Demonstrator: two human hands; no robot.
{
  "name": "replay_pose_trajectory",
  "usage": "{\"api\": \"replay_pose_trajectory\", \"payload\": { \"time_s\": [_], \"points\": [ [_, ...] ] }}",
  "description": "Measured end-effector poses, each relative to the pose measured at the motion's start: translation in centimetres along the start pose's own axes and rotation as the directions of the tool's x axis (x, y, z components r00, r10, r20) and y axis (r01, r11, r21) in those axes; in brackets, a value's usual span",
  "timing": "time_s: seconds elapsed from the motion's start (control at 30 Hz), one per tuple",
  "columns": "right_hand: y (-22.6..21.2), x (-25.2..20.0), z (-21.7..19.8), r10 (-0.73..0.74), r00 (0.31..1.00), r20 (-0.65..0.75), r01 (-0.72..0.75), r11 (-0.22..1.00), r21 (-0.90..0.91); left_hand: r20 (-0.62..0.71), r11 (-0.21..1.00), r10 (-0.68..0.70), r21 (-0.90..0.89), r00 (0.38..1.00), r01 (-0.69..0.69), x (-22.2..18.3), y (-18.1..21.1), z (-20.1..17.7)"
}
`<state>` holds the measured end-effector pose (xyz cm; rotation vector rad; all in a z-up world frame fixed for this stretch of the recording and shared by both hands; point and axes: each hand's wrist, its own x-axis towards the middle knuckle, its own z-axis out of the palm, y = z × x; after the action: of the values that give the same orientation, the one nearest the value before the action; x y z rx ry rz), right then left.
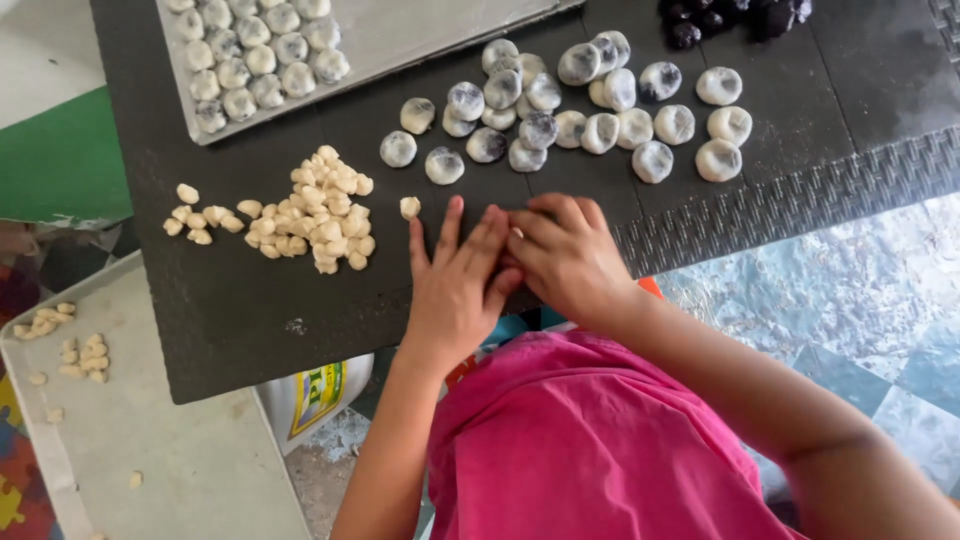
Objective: Manually filling small pieces of white dough with a dark filling and sealing them into balls on a production table.
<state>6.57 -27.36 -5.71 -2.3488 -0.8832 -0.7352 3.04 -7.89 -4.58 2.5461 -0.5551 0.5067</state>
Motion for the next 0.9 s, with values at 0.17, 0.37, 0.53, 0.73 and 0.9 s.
{"api": "replay_pose_trajectory", "payload": {
  "time_s": [0.17,0.37,0.53,0.73,0.9],
  "points": [
    [0.2,-0.7,-2.6,0.012,0.986,0.167,0.012,0.99,-0.144,0.106,0.97,0.064,0.228,0.992,-0.086,-0.7,-0.6,0.6],
    [6.4,0.7,-2.9,0.011,0.962,0.274,0.085,0.938,-0.337,0.018,0.978,0.068,0.194,0.998,-0.07,-1.4,-0.3,0.6],
    [25.6,-0.4,-7.3,0.293,0.939,-0.182,-0.336,0.661,-0.671,0.108,0.99,0.011,0.137,0.994,-0.026,-1.6,0.3,-0.6],
    [32.1,-2.2,-9.3,0.303,0.947,0.103,-0.233,0.875,-0.425,0.122,0.983,0.012,0.183,0.992,-0.035,-1.5,0.4,-0.5],
    [25.6,-2.8,-9.6,0.198,0.962,-0.189,-0.244,0.934,-0.26,0.031,0.992,-0.028,0.125,0.999,0.024,-0.5,0.7,-0.4]
  ]
}}
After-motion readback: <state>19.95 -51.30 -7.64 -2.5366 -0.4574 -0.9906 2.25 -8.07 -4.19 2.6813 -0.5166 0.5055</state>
